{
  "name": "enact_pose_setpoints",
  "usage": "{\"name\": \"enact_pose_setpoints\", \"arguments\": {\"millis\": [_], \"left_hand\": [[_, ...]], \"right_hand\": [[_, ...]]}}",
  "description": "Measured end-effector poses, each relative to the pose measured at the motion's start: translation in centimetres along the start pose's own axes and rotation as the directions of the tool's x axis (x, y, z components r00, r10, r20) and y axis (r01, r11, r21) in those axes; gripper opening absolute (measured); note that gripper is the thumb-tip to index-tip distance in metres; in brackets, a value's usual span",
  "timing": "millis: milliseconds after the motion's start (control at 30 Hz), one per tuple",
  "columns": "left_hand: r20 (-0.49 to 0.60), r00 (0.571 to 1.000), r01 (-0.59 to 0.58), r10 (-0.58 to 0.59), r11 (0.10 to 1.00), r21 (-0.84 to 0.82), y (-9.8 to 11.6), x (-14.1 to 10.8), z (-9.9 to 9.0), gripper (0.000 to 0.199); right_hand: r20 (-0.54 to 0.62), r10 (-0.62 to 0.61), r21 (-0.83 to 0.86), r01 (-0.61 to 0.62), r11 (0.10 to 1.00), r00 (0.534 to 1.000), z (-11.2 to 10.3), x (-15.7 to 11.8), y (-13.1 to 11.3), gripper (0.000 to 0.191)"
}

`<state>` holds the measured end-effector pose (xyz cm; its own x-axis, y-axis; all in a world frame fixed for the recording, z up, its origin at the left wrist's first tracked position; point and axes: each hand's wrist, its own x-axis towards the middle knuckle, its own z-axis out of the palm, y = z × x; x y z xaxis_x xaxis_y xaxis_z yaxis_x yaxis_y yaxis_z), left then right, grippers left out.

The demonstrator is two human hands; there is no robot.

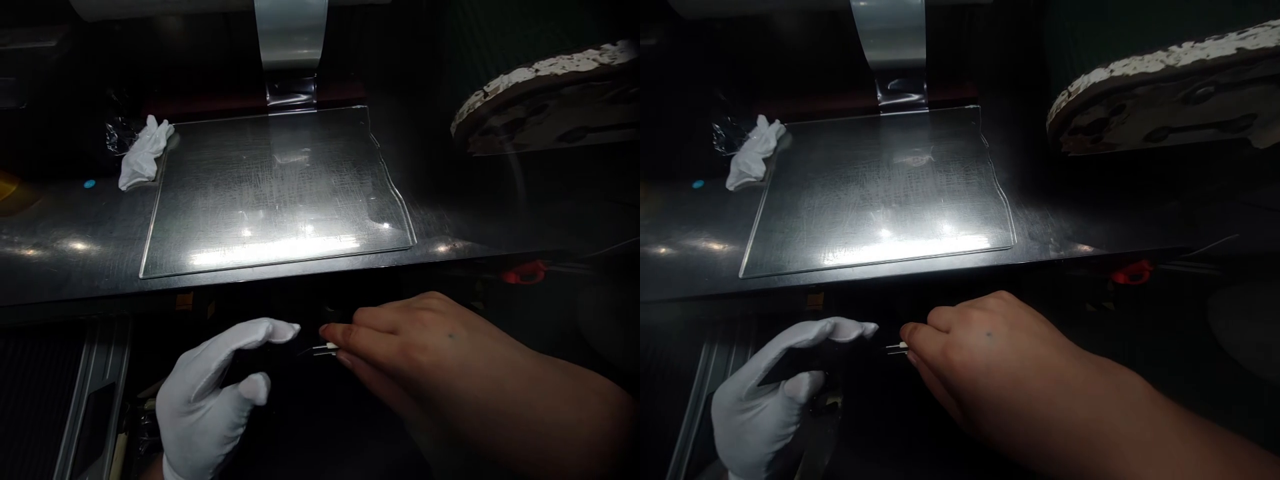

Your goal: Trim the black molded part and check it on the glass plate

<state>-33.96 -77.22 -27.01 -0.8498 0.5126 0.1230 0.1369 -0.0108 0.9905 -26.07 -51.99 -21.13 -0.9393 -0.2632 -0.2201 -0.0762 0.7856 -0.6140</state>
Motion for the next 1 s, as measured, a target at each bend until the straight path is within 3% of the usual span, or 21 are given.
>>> {"name": "enact_pose_setpoints", "arguments": {"millis": [100,167,267,367,500,633,833,933,1000], "left_hand": [[-0.050,0.973,0.201,-0.224,0.939,-0.280,-0.3,0.3,0.2,0.022],[-0.005,0.931,0.303,-0.366,0.780,-0.548,-0.6,0.6,0.5,0.020],[0.030,0.921,0.276,-0.390,0.595,-0.755,-1.2,1.2,0.8,0.026],[0.009,0.921,0.244,-0.390,0.560,-0.792,-1.3,1.7,0.9,0.029],[-0.007,0.935,0.212,-0.354,0.576,-0.790,-0.9,1.8,0.8,0.027],[0.009,0.939,0.212,-0.344,0.556,-0.804,-0.2,1.6,1.0,0.025],[-0.023,0.942,0.176,-0.336,0.550,-0.816,0.1,1.9,1.5,0.021],[-0.047,0.929,0.177,-0.367,0.550,-0.816,-0.5,1.5,2.1,0.027],[-0.096,0.886,0.194,-0.454,0.551,-0.812,-1.5,1.0,3.0,0.033]], "right_hand": [[-0.033,-0.042,0.132,0.046,0.990,0.999,-0.2,0.1,0.3,0.019],[-0.140,-0.042,0.191,0.068,0.979,0.989,0.1,0.0,0.5,0.024],[-0.232,0.039,0.291,0.031,0.956,0.972,1.6,-0.3,0.6,0.032],[-0.197,0.077,0.451,0.021,0.892,0.977,3.6,-0.3,0.5,0.041],[-0.193,0.041,0.573,0.078,0.816,0.980,5.2,0.1,-0.2,0.046],[-0.264,0.028,0.541,0.124,0.832,0.964,5.3,0.5,-0.5,0.045],[-0.277,0.071,0.478,0.073,0.876,0.958,5.2,0.3,-0.5,0.044],[-0.355,0.156,0.386,-0.007,0.922,0.922,6.9,-0.9,0.0,0.041],[-0.476,0.210,0.324,-0.052,0.945,0.854,8.5,-1.1,1.6,0.042]]}}
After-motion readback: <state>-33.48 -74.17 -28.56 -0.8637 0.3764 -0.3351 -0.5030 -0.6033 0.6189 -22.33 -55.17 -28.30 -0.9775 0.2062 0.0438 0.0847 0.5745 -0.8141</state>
